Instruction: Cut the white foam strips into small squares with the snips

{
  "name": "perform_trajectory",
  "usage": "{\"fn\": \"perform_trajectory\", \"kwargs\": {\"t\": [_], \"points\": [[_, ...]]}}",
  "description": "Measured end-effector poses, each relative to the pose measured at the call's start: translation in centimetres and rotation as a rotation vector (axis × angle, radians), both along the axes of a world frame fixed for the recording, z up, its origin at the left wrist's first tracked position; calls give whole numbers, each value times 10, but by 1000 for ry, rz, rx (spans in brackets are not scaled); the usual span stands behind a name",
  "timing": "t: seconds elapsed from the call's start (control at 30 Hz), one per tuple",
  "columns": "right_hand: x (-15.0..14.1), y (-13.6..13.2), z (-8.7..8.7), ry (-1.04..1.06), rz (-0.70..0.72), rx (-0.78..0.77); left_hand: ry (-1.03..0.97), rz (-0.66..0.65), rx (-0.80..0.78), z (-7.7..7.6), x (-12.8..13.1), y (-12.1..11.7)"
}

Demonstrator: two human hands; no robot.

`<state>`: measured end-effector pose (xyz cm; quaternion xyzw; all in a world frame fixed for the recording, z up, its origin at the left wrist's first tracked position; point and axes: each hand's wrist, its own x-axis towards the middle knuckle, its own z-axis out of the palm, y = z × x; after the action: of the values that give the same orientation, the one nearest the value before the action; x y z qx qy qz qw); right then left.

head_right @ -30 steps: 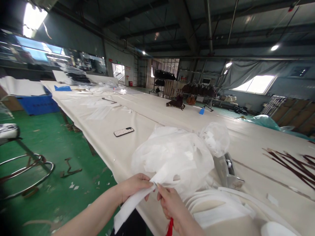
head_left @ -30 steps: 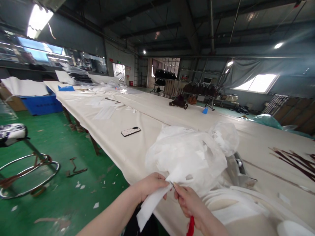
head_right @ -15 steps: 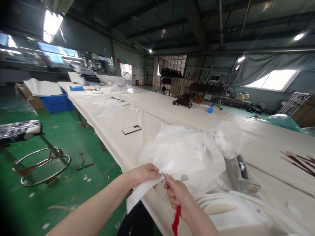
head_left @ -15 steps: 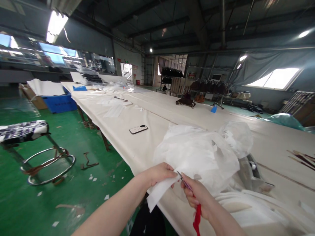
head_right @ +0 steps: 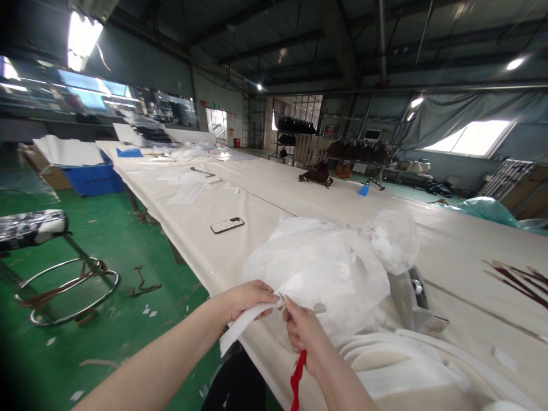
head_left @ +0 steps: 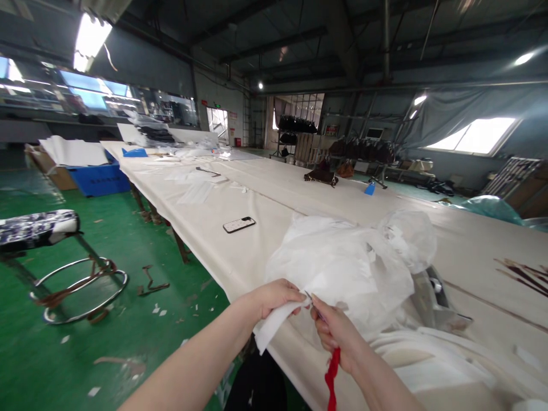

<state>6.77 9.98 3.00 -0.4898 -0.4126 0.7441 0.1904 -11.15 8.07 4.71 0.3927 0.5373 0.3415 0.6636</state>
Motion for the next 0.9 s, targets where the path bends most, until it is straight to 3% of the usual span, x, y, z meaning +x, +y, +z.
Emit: {"fn": "perform_trajectory", "kwargs": {"t": [0.17,0.43,0.7,0.9], "points": [[-2,1,9,91,-5,-123,-140,5,-20,3,-2,2],[-9,7,9,0,10,-13,-11,-46,39,6,-2,6],[-25,19,14,-61,19,-58,123,-94,19,5,-7,14],[-9,19,18,-101,22,-139,262,-19,143,9,-13,-11]]}}
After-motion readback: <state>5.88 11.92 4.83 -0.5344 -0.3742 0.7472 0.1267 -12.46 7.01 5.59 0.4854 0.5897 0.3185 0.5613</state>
